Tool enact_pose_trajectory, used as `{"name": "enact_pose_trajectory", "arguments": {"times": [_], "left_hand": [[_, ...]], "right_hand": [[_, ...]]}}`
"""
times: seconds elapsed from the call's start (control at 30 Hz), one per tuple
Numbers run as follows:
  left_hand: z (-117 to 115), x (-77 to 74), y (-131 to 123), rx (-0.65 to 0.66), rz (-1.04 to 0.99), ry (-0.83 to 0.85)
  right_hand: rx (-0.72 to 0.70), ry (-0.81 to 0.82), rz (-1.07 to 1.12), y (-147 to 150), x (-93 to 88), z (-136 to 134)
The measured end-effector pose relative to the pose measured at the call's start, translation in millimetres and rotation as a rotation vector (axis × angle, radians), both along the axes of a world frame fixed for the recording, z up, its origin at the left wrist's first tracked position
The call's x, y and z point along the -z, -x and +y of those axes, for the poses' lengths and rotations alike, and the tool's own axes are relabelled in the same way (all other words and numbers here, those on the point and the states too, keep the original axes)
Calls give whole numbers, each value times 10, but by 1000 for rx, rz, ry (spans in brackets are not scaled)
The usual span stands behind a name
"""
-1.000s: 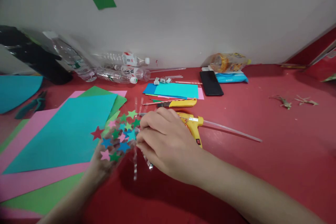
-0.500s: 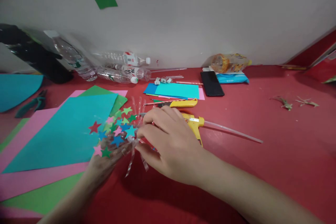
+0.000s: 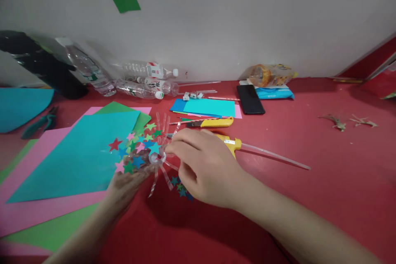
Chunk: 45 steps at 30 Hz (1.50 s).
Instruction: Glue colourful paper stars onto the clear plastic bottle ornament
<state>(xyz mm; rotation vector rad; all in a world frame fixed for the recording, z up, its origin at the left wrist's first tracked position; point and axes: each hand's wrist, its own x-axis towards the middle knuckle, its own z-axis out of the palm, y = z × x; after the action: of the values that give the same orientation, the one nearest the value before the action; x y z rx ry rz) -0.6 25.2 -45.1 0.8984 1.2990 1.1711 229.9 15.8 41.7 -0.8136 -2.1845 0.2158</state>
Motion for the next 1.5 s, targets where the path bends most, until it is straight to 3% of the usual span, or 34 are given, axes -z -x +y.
{"name": "enact_pose_trajectory", "arguments": {"times": [0.17,0.33,0.5,0.73,1.0,1.17,1.33,1.5], "left_hand": [[-20,-48,-55,16,15,10],[-124,-188,-140,16,67,-2],[-46,-278,-203,73,141,-3],[83,-238,-36,88,278,-87],[-23,-168,106,278,228,-152],[-35,-37,31,212,315,-130],[-44,-129,4,158,408,-307],[-122,-253,-26,119,679,-606]], "right_hand": [[-62,160,-18,35,74,51],[-45,151,40,73,204,89],[1,183,41,101,342,124],[47,198,-24,95,446,143],[53,200,-105,79,321,53],[112,109,-45,69,263,62],[106,-38,-106,73,246,92],[94,-41,-180,43,277,105]]}}
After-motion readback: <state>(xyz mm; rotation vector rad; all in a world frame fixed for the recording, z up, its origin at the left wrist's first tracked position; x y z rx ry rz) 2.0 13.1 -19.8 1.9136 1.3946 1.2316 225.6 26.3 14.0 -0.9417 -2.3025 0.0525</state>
